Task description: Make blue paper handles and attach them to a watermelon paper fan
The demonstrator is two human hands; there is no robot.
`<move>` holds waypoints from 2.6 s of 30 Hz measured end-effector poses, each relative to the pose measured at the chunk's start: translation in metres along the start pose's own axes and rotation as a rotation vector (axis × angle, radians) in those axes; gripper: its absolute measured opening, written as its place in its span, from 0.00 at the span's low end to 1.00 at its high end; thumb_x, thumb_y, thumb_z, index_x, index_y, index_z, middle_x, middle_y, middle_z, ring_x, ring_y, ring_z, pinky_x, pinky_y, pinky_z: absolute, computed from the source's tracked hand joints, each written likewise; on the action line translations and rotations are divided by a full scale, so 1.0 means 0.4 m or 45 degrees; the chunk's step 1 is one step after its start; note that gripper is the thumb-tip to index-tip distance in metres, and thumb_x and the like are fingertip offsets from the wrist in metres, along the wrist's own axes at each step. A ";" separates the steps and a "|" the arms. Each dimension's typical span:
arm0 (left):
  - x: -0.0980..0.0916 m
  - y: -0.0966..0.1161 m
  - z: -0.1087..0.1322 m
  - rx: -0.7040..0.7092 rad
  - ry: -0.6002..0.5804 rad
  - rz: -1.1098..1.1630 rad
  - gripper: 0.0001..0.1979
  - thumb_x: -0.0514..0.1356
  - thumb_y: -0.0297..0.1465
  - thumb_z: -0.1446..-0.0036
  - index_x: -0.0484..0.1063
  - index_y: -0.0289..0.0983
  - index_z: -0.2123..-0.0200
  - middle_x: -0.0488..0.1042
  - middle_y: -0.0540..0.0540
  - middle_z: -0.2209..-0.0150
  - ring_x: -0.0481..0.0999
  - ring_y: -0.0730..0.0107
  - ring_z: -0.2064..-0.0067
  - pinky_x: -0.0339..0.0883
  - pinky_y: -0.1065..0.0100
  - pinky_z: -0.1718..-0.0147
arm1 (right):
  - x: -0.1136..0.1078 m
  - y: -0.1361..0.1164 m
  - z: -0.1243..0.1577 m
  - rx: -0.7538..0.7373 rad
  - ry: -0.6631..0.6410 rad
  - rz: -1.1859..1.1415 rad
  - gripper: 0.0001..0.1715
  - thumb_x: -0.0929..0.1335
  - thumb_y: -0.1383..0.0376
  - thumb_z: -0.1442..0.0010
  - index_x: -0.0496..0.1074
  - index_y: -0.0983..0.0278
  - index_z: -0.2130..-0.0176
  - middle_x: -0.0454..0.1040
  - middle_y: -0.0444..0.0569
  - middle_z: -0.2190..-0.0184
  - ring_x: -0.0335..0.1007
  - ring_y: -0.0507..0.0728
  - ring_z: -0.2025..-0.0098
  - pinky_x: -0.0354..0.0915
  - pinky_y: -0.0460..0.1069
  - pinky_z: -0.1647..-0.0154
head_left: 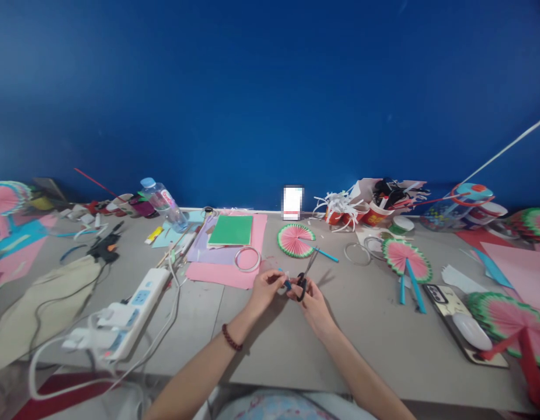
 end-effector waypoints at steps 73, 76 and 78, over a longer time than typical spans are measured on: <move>-0.011 0.143 -0.027 0.017 0.058 0.352 0.16 0.68 0.30 0.60 0.71 0.34 0.65 0.76 0.49 0.76 0.77 0.71 0.72 0.69 0.69 0.67 | 0.016 0.016 0.002 0.114 -0.336 0.665 0.24 0.70 0.49 0.52 0.62 0.62 0.65 0.66 0.37 0.78 0.58 0.44 0.86 0.51 0.41 0.89; -0.008 0.140 -0.027 0.078 0.066 0.356 0.15 0.67 0.29 0.60 0.69 0.35 0.66 0.76 0.50 0.76 0.76 0.71 0.72 0.68 0.70 0.68 | 0.017 0.015 0.004 0.118 -0.342 0.680 0.24 0.70 0.49 0.52 0.62 0.62 0.65 0.66 0.37 0.77 0.58 0.44 0.86 0.51 0.41 0.89; -0.006 0.139 -0.026 0.096 0.073 0.350 0.15 0.67 0.29 0.60 0.68 0.36 0.67 0.76 0.50 0.77 0.76 0.71 0.72 0.68 0.70 0.69 | 0.017 0.015 0.004 0.117 -0.335 0.680 0.24 0.70 0.48 0.53 0.63 0.62 0.65 0.66 0.37 0.78 0.57 0.44 0.87 0.52 0.41 0.89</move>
Point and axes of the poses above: each hand's wrist, its own z-axis away from the middle knuckle, its own x-axis out of the palm, y = z × x, the point moved 3 cm from there along -z, towards the middle knuckle
